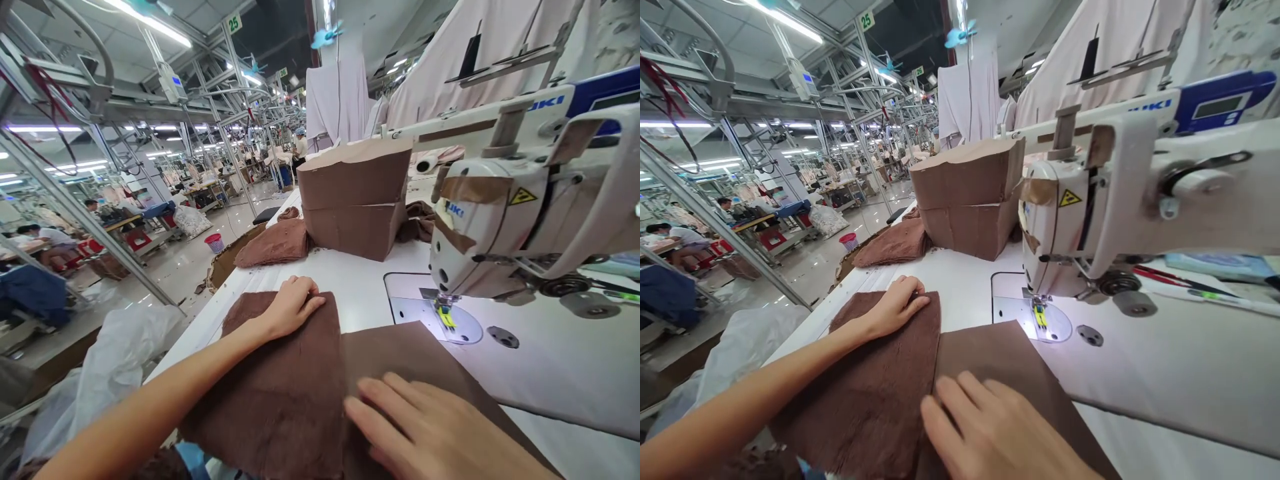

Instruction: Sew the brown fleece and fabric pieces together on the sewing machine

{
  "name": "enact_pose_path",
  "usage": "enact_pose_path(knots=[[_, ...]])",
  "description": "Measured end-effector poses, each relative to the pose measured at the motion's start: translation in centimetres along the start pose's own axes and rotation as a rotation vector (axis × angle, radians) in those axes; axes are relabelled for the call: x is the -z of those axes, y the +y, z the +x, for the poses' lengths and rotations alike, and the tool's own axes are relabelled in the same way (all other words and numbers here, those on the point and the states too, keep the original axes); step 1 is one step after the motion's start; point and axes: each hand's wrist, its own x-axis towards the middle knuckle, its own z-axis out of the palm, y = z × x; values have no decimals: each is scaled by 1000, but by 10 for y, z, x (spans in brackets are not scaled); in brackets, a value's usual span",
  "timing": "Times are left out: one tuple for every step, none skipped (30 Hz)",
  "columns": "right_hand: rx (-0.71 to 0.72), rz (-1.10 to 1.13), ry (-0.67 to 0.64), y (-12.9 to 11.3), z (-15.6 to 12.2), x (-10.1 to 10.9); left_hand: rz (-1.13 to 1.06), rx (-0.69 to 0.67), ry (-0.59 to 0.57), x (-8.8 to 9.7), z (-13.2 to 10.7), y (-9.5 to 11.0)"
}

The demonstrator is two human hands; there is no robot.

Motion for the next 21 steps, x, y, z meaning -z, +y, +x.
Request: enact_pose_path(knots=[[33,-4,8,1,10,-2,0,-11,17,0,-2,-1],[73,4,0,1,21,-4,0,-22,34,0,-5,-2],[119,23,-24,0,32,-6,0,-32,55,1,-7,-3],[155,42,-49,0,42,-7,0,-40,79,4,-9,-5],[182,60,-67,-2,50,-7,1,-47,109,9,-12,-6],[195,76,-87,-3,56,-6,4,-51,145,15,-13,-6],[199,87,-100,-3,60,-4,8,-54,186,23,-15,-5],[198,93,-110,-4,60,-2,13,-60,227,32,-15,-1],[193,97,-116,-4,58,1,19,-70,263,41,-15,6],[182,98,-123,-4,53,3,22,-83,288,48,-15,15],[164,101,-128,-4,45,5,22,-101,299,54,-14,27],[140,106,-128,-4,35,6,23,-120,296,56,-14,40],[113,115,-122,-4,24,6,34,-139,273,55,-14,53],[82,125,-108,-4,13,5,61,-157,239,51,-15,66],[49,136,-85,-3,1,4,104,-174,203,43,-16,76],[20,148,-58,-3,-9,3,148,-186,175,33,-19,85],[-5,159,-30,-3,-19,2,187,-191,157,22,-21,90],[-26,168,-3,-3,-27,2,214,-190,152,10,-25,92],[-42,175,19,-2,-34,2,226,-183,155,0,-28,91],[-53,181,36,-2,-38,3,229,-174,162,-9,-30,89],[-58,185,57,-2,-41,4,233,-166,160,-16,-31,86]])
